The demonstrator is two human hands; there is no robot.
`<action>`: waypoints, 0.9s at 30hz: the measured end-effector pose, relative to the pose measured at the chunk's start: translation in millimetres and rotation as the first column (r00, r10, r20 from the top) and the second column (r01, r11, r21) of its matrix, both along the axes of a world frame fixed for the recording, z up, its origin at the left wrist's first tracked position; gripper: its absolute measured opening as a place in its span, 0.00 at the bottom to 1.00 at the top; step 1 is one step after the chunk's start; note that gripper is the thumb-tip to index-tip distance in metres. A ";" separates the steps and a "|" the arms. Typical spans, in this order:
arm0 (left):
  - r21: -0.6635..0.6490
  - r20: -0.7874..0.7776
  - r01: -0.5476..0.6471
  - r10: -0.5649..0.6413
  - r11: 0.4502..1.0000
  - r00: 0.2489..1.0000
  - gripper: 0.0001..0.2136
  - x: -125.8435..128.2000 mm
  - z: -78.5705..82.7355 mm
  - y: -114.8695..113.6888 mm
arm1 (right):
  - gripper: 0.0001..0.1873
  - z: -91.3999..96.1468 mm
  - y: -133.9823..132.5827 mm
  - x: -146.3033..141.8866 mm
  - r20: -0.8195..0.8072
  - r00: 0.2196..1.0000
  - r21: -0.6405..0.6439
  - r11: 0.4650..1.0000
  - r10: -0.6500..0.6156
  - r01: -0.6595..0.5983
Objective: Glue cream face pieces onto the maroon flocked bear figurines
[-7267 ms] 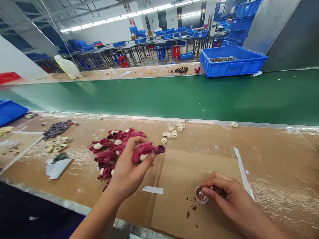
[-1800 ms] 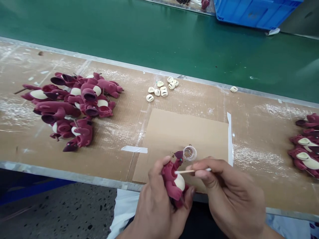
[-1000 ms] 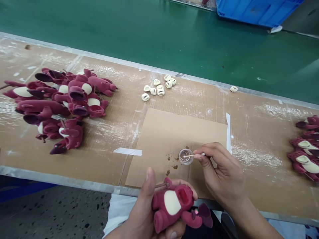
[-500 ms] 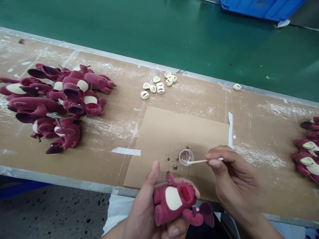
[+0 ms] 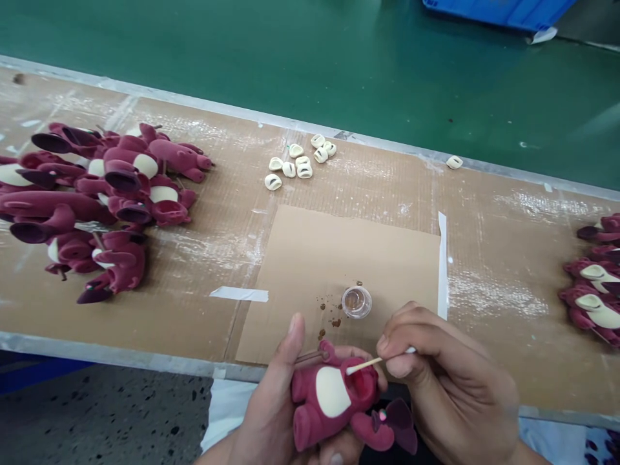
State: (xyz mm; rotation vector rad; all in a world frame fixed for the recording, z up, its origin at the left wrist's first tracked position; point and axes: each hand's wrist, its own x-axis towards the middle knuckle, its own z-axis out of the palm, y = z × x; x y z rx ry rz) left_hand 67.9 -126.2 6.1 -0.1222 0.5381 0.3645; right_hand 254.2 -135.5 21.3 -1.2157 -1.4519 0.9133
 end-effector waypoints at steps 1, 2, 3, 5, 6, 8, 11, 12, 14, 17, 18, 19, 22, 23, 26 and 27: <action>0.004 0.003 -0.005 0.005 1.000 1.000 0.39 0.2 0.0 0.7 | 0.06 0.4 0.1 0.6 0.016 1.000 0.006 1.000 0.002 -0.002; 0.000 -0.009 -0.012 0.012 1.000 1.000 0.39 0.4 0.2 1.4 | 0.06 1.0 0.2 1.4 0.035 0.999 0.011 1.000 0.010 -0.011; -0.008 -0.027 -0.015 0.015 1.000 1.000 0.39 0.5 0.8 1.8 | 0.06 1.9 0.1 2.2 0.055 0.998 0.019 1.000 0.022 -0.023; -0.013 -0.059 -0.016 0.015 1.000 0.998 0.38 0.4 2.7 1.7 | 0.06 4.5 -0.4 3.3 0.089 0.995 0.036 0.998 0.038 -0.041; -0.023 -0.073 -0.025 0.024 0.999 0.997 0.37 0.1 3.9 1.3 | 0.05 6.0 -0.6 3.3 0.097 0.994 0.049 0.998 0.041 -0.046; -0.026 -0.060 -0.033 0.032 0.999 0.998 0.37 -1.1 5.6 -0.2 | 0.04 8.8 -0.2 2.3 0.100 0.994 0.077 0.996 0.045 -0.053; -0.016 -0.052 -0.039 0.038 0.999 0.998 0.37 -3.8 5.5 -2.8 | 0.04 11.8 2.1 0.5 0.116 0.991 0.103 0.992 0.059 -0.071; -0.011 -0.049 -0.030 0.029 0.999 0.998 0.37 -4.6 4.7 -3.6 | 0.04 12.5 2.9 0.5 0.138 0.989 0.106 0.992 0.059 -0.074; -0.009 -0.048 -0.017 0.016 1.000 0.999 0.35 -5.6 2.8 -4.7 | 0.06 14.0 3.4 1.2 0.208 0.976 0.110 0.990 0.068 -0.092; -0.030 -0.087 -0.010 0.008 1.000 0.996 0.34 -5.7 0.7 -4.1 | 0.09 18.1 0.1 2.3 0.286 0.951 0.104 0.984 0.113 -0.148; -0.029 -0.093 -0.008 0.005 1.000 0.996 0.34 -5.8 0.8 -2.9 | 0.10 20.0 -1.5 2.2 0.281 0.952 0.098 0.983 0.123 -0.155; -0.023 -0.095 -0.006 0.004 1.000 0.995 0.34 -6.1 1.6 -1.3 | 0.10 21.9 -2.9 2.0 0.255 0.961 0.095 0.987 0.104 -0.132; 0.004 -0.140 0.017 -0.016 1.000 0.990 0.34 -9.8 9.1 5.4 | 0.10 24.6 -1.4 2.0 0.174 0.982 0.122 0.991 -0.080 0.059; 0.008 -0.178 0.025 -0.023 1.000 0.984 0.34 -11.9 13.1 7.6 | 0.09 23.6 1.6 2.7 0.193 0.971 0.129 0.984 -0.143 0.119; 0.023 -0.250 0.026 -0.020 0.999 0.968 0.34 -20.0 24.4 10.8 | 0.05 14.4 16.2 6.6 0.405 0.902 0.136 0.985 -0.152 0.105; 0.041 -0.264 -0.008 0.019 0.999 0.964 0.33 -22.9 26.5 10.4 | 0.04 10.4 21.7 8.2 0.478 0.871 0.126 0.990 -0.117 0.063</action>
